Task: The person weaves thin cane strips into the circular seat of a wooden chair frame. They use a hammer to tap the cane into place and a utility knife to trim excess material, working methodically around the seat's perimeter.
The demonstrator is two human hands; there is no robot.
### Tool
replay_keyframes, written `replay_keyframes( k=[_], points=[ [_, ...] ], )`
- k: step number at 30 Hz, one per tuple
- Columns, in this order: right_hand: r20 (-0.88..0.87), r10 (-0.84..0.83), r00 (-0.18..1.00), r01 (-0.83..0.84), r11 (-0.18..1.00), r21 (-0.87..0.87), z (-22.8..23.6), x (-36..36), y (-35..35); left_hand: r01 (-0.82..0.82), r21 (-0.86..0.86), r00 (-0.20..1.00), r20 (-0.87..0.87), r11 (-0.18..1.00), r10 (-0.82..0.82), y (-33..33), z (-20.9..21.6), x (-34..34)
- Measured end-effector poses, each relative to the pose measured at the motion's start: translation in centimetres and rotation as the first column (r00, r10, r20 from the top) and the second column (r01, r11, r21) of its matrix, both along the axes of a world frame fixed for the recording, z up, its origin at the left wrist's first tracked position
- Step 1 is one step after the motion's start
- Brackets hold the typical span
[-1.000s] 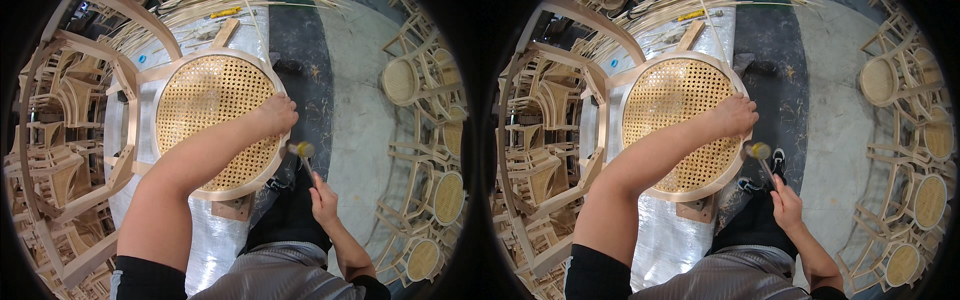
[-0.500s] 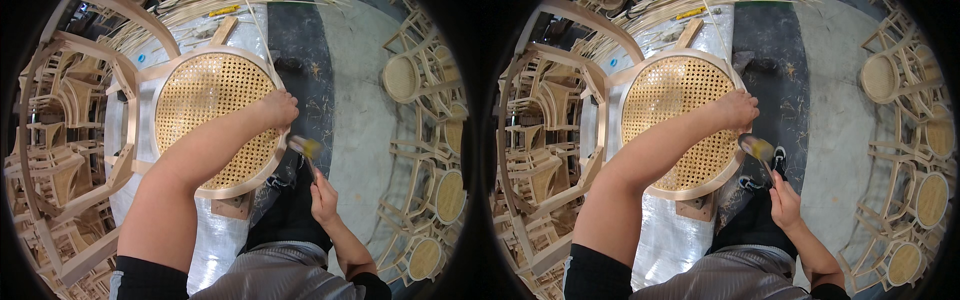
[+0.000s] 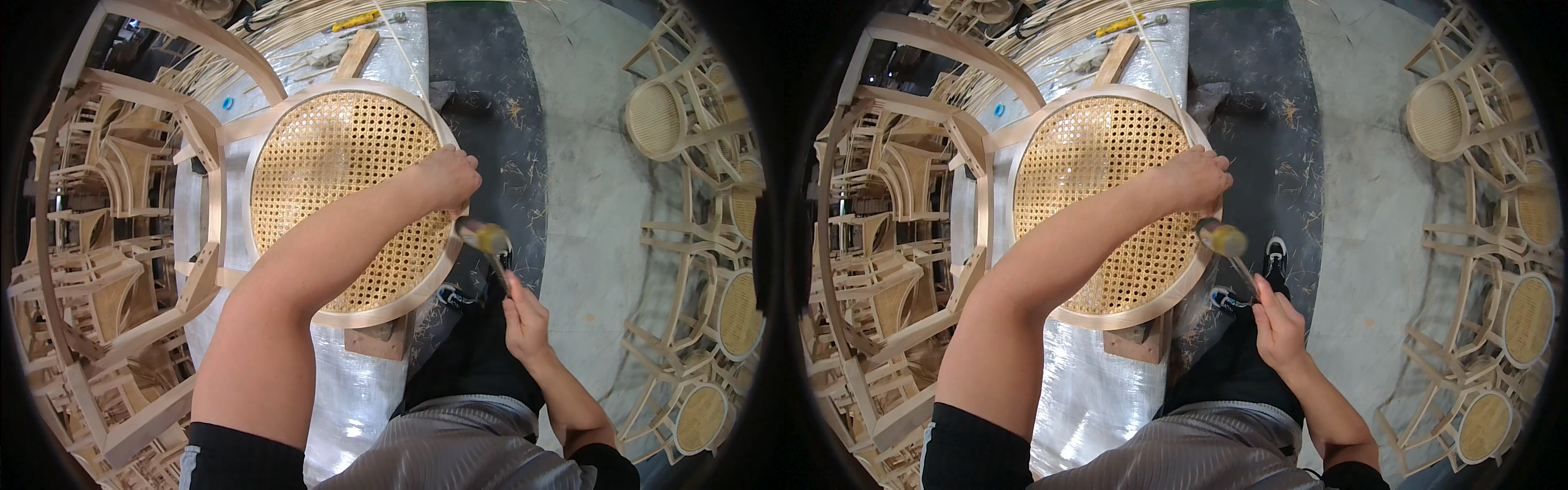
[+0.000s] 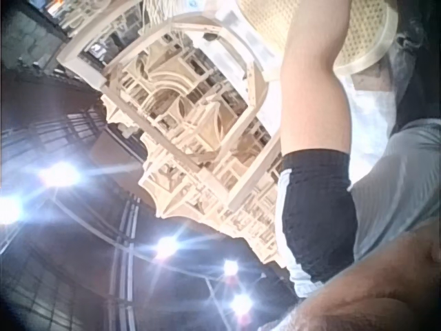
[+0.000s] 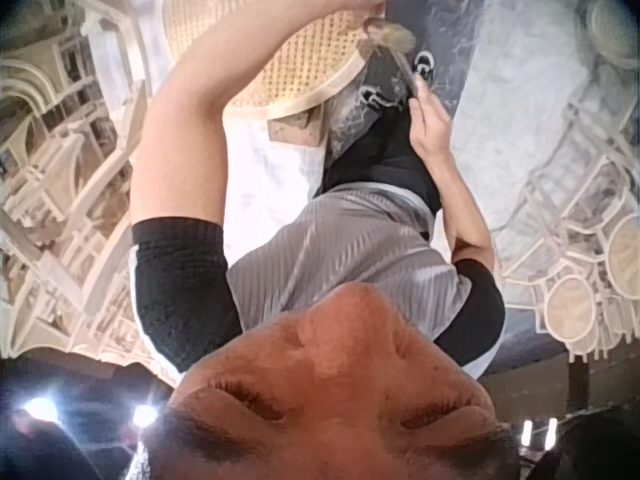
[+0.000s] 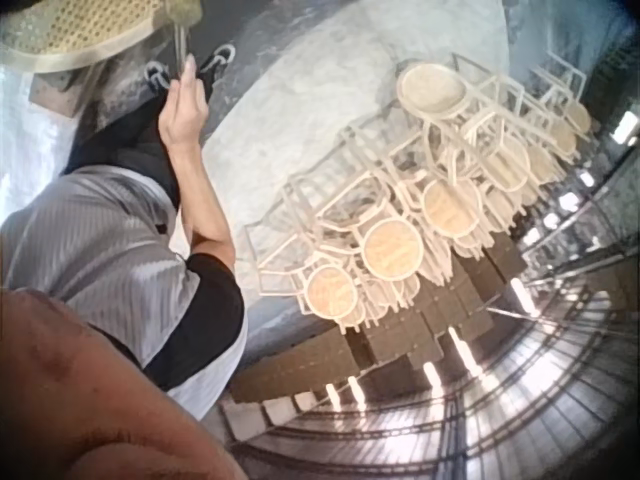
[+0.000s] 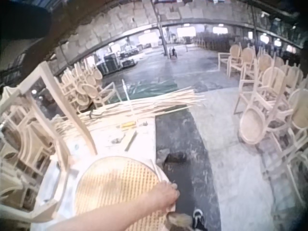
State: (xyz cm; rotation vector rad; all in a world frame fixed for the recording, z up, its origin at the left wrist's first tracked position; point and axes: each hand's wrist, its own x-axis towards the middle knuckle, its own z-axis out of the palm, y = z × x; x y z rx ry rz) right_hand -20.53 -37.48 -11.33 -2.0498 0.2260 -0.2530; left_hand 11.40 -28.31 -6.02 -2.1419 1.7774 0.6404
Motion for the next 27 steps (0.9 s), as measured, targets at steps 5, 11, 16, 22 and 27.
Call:
replay_keyframes(
  k=[5, 11, 16, 22, 27],
  points=[
    [-0.016, 0.066, 0.998, -0.067, 0.995, -0.08, -1.7, 1.5, -0.5, -0.003, -0.016, 1.0, -0.019, 1.0, 0.002, -0.7, -0.3, 0.1],
    [0.038, 0.009, 0.999, -0.007, 0.999, -0.053, -0.1, 0.6, -0.7, -0.012, -0.027, 1.0, 0.006, 1.0, 0.012, -0.5, -0.5, 0.1],
    [-0.119, 0.057, 0.991, -0.068, 0.993, -0.092, -2.3, 1.2, -0.4, 0.067, 0.002, 0.997, 0.023, 0.998, -0.068, -1.5, 0.6, 1.1],
    [-0.138, 0.076, 0.988, -0.082, 0.996, -0.039, -1.5, 0.8, -0.8, 0.053, -0.017, 0.996, 0.072, 0.998, -0.052, -1.7, 1.0, 2.0],
    [0.061, 0.083, 0.995, -0.085, 0.996, 0.026, 0.3, -1.1, 0.3, 0.011, 0.025, 0.996, 0.089, 1.0, -0.013, -2.0, 0.7, 1.9]
  ],
)
